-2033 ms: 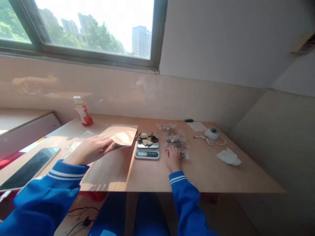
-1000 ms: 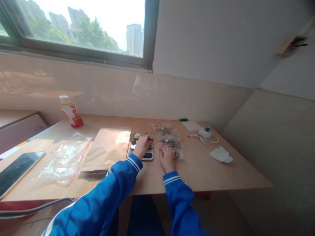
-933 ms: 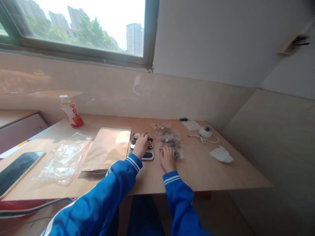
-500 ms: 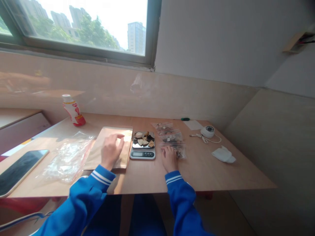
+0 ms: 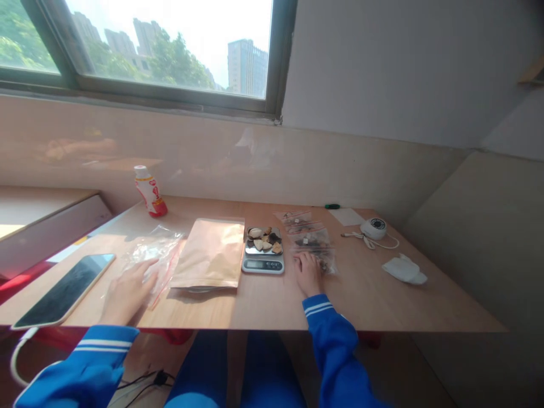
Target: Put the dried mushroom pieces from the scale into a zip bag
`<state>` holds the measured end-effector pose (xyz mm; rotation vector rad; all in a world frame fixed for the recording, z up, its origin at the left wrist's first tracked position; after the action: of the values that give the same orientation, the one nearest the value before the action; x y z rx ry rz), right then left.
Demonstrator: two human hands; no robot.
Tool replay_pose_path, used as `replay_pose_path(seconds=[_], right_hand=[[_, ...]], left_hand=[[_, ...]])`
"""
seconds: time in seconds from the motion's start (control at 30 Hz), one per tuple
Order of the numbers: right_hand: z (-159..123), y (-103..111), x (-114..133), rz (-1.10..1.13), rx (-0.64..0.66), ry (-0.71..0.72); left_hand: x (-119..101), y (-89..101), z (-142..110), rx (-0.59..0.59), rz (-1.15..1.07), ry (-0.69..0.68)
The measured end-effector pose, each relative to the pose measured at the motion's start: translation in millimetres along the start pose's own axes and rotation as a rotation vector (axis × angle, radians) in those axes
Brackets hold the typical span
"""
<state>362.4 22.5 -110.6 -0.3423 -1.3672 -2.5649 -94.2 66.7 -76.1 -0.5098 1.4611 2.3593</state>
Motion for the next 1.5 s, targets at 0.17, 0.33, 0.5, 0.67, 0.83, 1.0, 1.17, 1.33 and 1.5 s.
replay_pose_path(seconds=[0.17,0.33,0.5,0.67,0.83,1.0,1.17,1.33,1.5], right_hand=[[-1.6,-0.2,1.8,0.023,-0.013,0.003],[-0.5,2.9,1.6,0.019,-0.099,0.039],[-12.7,20.8,14.8,0.117,-0.191,0.027],[-54.0,35.0,91.7,0.576,-0.148,-0.057],[-68.4,46.3,166.4,0.998,-0.042,-0.193],[-57.5,54.3,163.6,1.168,0.035,-0.254],[-63.7,43.7,149.6,1.167,0.086,-0.335],[-64.2,41.8,138.9,1.144,0.042,-0.363],[-69.5,35.1,97.6,1.202,-0.027,-0.539]], left_hand=[[14.7,-19.8,4.5,0.109,0.198,-0.011],[13.7,0.7,8.7,-0.006,0.080,0.092],[-32.1,50.5,-30.9,-0.417,-0.169,0.067],[-138.3,34.6,-111.0,-0.286,-0.339,-0.386],[-197.4,1.0,-159.1,-0.027,-0.455,-0.543],[-194.8,5.1,-149.2,-0.006,-0.606,-0.426],[-184.6,-3.7,-137.1,0.035,-0.667,-0.364],[-184.6,-8.8,-129.8,0.035,-0.705,-0.376],[-178.3,-12.1,-108.4,-0.114,-0.742,-0.262]])
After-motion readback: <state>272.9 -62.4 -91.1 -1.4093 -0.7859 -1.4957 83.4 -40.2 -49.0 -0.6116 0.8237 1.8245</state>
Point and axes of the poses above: each hand's wrist, its own z-axis towards the middle knuckle, its own y-axis out of the back of the hand, x = y × z, the point moved 8 cm from there along z, towards the middle knuckle, and after that the axes turned 5 degrees about y, right-handed, at the moved point
